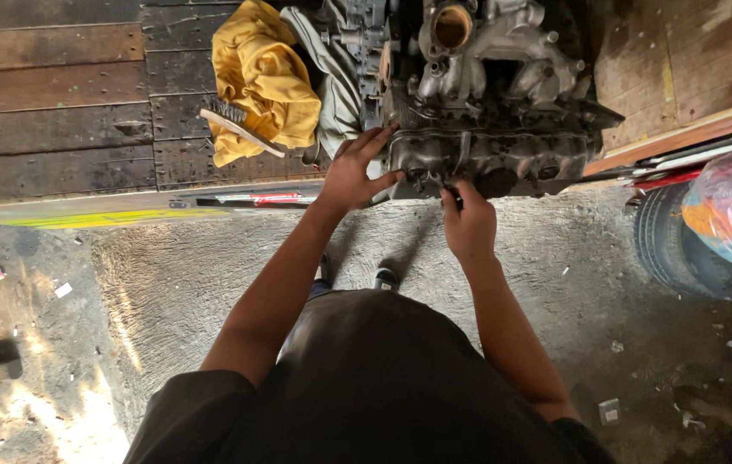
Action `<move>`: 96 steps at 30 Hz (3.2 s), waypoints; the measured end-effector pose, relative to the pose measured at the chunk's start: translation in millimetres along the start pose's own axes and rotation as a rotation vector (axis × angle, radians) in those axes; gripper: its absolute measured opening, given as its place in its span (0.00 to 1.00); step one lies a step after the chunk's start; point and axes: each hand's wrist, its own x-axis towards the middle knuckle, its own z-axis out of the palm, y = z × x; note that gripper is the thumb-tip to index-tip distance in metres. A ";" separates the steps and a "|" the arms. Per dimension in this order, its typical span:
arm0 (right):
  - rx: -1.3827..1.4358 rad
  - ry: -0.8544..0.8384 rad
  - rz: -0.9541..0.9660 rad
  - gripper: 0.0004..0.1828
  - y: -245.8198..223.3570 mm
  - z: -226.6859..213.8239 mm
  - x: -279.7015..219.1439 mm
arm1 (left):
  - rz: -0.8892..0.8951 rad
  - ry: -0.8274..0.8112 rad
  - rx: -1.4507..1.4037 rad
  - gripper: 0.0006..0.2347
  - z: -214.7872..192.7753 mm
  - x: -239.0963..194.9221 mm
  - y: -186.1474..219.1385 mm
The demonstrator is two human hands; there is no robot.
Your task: The person uses a wrench to tighten bolts on a disassembled engine block resting on a wooden platform. The person repeatedly positions the wrench, turns it to tighten fasteners, and repositions hands to access different bolt locations on the engine.
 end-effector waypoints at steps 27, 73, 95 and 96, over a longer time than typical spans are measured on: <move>-0.314 0.047 -0.338 0.08 -32.3 -27.0 12.0 | 0.008 0.045 -0.104 0.36 -1.3 -2.7 1.3; -0.044 -0.206 0.004 0.14 -17.7 -24.4 5.8 | 0.038 0.053 -0.163 0.35 -4.0 -3.4 0.7; 0.143 -0.219 0.146 0.15 -33.1 -16.8 5.6 | 0.013 0.007 -0.106 0.37 -4.8 -0.2 1.7; 0.119 -0.199 0.050 0.14 -32.8 -19.0 9.3 | 0.006 0.009 -0.115 0.36 -6.1 -1.4 3.1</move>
